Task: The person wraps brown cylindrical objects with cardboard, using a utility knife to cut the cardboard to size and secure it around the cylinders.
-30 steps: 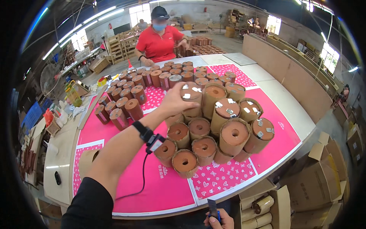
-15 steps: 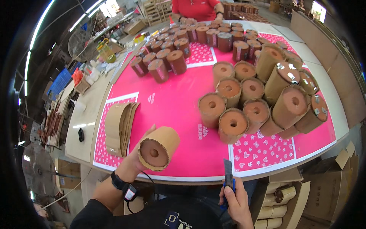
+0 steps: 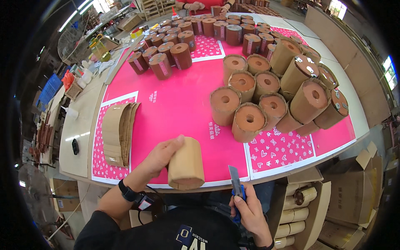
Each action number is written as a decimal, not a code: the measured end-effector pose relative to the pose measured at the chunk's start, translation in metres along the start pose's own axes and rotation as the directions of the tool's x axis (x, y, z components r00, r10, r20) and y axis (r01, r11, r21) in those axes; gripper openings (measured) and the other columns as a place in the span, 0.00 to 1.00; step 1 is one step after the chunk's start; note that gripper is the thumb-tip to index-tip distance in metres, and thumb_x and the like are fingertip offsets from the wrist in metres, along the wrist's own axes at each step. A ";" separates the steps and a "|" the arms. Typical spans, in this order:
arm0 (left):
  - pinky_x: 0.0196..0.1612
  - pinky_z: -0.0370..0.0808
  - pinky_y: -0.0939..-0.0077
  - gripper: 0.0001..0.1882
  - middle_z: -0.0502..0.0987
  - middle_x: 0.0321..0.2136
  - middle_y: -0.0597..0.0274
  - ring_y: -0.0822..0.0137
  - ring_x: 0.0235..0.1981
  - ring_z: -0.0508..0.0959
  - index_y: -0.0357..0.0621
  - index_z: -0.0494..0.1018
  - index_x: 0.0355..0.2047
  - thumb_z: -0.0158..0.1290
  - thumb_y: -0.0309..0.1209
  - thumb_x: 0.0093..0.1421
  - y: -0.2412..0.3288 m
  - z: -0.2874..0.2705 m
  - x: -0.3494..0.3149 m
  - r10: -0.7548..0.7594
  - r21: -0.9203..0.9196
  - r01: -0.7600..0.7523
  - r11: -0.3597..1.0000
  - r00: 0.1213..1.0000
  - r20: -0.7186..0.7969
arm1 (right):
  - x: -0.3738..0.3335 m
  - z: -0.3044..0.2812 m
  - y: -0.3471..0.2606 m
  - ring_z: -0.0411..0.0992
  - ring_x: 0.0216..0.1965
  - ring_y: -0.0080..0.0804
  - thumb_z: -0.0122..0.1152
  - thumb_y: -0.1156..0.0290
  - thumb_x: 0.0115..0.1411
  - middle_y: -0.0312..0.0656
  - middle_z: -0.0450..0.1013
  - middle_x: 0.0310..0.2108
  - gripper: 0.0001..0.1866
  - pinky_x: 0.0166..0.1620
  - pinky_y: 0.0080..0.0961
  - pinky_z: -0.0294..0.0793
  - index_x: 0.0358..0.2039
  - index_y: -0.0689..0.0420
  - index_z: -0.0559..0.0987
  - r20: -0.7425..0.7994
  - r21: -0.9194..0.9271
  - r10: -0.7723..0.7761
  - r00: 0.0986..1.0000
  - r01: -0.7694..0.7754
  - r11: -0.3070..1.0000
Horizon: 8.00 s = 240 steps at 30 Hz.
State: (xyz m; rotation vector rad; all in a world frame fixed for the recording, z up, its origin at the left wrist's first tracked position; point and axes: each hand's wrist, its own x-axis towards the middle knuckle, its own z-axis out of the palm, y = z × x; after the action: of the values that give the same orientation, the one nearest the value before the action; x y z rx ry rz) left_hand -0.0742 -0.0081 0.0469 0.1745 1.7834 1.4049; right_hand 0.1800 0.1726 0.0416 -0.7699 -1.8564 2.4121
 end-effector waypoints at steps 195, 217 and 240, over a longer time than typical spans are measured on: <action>0.55 0.75 0.61 0.48 0.75 0.50 0.46 0.53 0.54 0.77 0.37 0.62 0.60 0.75 0.43 0.44 0.041 -0.001 0.034 0.686 0.629 -0.452 0.633 0.703 -0.185 | 0.028 -0.007 0.015 0.71 0.30 0.18 0.65 0.78 0.59 0.45 0.78 0.43 0.29 0.34 0.17 0.72 0.59 0.61 0.67 -0.360 -0.087 -0.290 0.887 0.278 0.957; 0.53 0.72 0.46 0.41 0.67 0.52 0.34 0.35 0.57 0.66 0.36 0.61 0.55 0.68 0.38 0.44 0.074 -0.038 0.155 0.511 0.668 -0.094 0.738 0.725 -0.462 | 0.058 -0.063 -0.001 0.69 0.52 0.31 0.64 0.68 0.66 0.52 0.62 0.64 0.41 0.55 0.25 0.70 0.73 0.64 0.54 -0.219 -0.326 -0.269 0.938 0.190 0.926; 0.68 0.60 0.54 0.45 0.62 0.64 0.39 0.45 0.66 0.61 0.41 0.59 0.67 0.65 0.41 0.53 0.096 0.025 0.121 0.616 0.524 -0.676 0.519 0.720 0.319 | 0.005 -0.038 -0.001 0.73 0.30 0.17 0.67 0.75 0.61 0.41 0.80 0.37 0.24 0.34 0.16 0.74 0.57 0.61 0.70 -0.378 -0.118 -0.151 0.913 0.115 0.986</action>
State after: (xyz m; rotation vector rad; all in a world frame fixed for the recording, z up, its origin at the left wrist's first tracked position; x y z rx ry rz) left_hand -0.1697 0.1142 0.0662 1.3797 2.1435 1.1712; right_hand 0.1895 0.2094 0.0334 -1.0024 -1.8014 1.9300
